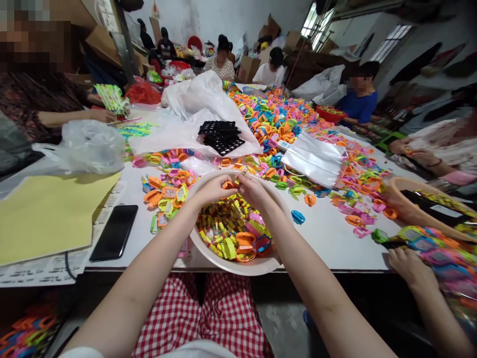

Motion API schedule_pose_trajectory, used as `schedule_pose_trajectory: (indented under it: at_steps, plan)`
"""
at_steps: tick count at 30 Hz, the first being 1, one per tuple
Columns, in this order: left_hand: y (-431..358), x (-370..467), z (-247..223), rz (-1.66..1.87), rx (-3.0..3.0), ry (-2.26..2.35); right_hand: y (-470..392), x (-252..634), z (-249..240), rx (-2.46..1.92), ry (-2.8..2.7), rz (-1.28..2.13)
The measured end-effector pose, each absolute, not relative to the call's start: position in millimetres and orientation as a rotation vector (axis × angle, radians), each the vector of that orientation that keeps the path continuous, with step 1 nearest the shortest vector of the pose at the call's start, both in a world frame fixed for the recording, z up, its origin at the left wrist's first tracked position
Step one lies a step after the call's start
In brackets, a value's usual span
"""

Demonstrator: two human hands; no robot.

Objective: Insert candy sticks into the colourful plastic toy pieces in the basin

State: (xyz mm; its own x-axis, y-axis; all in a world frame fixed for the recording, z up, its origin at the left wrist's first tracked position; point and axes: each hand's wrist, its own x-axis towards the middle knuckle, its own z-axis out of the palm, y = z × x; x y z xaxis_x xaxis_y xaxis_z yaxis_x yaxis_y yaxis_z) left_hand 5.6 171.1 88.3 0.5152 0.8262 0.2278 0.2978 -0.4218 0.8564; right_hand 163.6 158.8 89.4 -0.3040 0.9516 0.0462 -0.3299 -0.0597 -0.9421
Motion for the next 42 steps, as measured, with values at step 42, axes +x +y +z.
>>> schedule_pose_trajectory:
  at_steps: [42]
  plan:
    - [182,-4,84,1.682,1.351,1.582,163,174,77,-1.109,-1.532,1.211]
